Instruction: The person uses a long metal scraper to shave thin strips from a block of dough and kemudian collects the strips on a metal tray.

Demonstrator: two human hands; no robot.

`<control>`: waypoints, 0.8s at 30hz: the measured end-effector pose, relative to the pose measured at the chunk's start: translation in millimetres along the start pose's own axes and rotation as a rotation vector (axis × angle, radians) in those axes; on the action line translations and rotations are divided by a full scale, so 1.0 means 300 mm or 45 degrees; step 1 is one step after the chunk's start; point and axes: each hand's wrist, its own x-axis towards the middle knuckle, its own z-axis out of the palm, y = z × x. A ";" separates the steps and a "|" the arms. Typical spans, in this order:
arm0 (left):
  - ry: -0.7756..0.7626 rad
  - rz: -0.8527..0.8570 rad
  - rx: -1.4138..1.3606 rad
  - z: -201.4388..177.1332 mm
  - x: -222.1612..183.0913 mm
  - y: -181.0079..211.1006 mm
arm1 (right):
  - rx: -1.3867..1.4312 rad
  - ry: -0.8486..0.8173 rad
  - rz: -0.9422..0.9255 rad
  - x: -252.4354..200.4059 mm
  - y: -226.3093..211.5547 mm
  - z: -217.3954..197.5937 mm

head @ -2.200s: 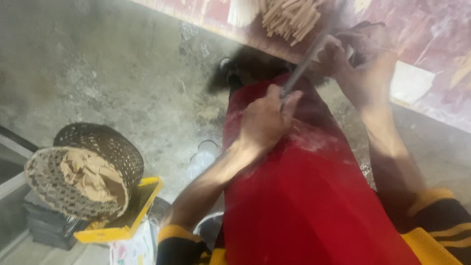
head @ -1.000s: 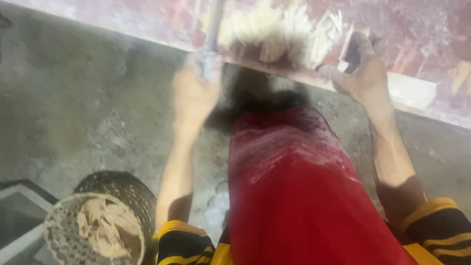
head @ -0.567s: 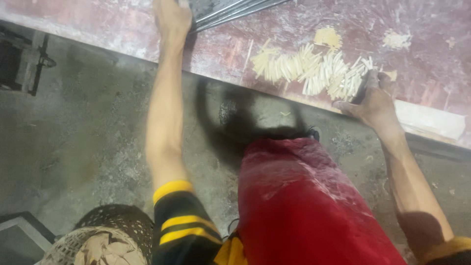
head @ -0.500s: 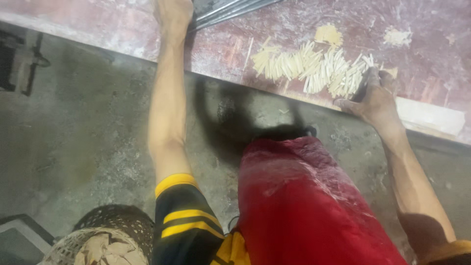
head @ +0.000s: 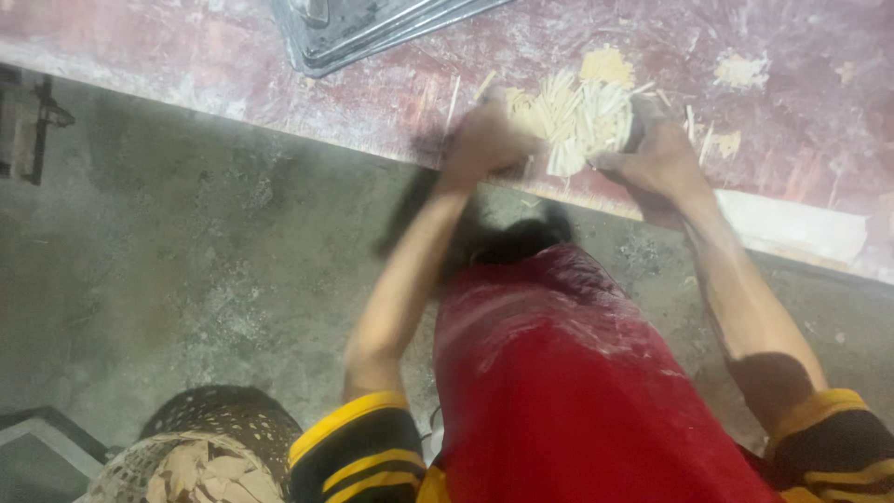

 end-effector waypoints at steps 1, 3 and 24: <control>-0.059 0.114 -0.159 0.032 0.044 0.043 | 0.200 -0.018 -0.018 0.027 -0.031 -0.004; -0.206 0.352 -0.462 0.075 0.124 0.129 | 0.614 -0.040 -0.044 0.089 -0.069 -0.020; 0.293 -0.480 0.314 -0.210 -0.044 0.167 | 0.255 -0.132 -0.344 0.529 -0.015 -0.344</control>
